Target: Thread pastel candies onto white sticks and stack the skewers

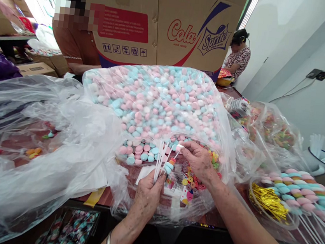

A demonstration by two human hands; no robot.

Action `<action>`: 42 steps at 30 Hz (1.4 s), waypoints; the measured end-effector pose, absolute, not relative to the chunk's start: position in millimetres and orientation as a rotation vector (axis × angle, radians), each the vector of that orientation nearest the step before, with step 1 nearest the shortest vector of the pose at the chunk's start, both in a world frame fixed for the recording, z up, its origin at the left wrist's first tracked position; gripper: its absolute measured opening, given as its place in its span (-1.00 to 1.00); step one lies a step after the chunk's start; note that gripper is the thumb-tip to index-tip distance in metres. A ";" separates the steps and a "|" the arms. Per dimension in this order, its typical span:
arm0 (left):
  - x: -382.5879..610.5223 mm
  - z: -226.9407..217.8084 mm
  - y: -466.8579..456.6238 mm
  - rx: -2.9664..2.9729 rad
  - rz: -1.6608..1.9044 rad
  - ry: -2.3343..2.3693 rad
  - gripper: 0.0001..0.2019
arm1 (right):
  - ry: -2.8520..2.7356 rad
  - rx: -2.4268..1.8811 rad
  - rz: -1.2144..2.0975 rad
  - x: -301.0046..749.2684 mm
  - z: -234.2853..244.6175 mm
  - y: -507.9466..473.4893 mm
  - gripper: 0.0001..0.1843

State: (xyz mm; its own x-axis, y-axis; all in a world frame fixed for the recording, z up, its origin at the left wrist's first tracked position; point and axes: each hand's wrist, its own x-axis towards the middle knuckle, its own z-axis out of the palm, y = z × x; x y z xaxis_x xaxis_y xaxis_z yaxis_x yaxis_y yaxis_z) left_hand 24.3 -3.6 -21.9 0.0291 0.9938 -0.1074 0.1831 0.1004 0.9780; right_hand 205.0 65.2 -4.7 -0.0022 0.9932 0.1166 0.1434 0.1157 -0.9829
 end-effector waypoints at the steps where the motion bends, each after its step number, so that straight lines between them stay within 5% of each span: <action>1: 24.4 -22.1 -3.3 1.279 1.013 1.362 -0.77 | -1.410 -1.258 0.989 205.2 -6.3 64.0 -0.75; 8: 22.9 -23.5 -3.7 1.323 1.020 1.366 -0.76 | -1.710 -1.401 0.613 204.0 -5.7 59.1 -0.82; 34: 21.6 -35.1 -3.1 1.255 1.056 1.391 -0.74 | -2.051 -1.505 0.436 219.3 29.8 56.4 -0.54; 42: 22.5 -38.5 -4.4 1.182 1.073 1.376 -0.74 | -2.636 -1.758 0.156 232.6 30.4 65.2 -0.77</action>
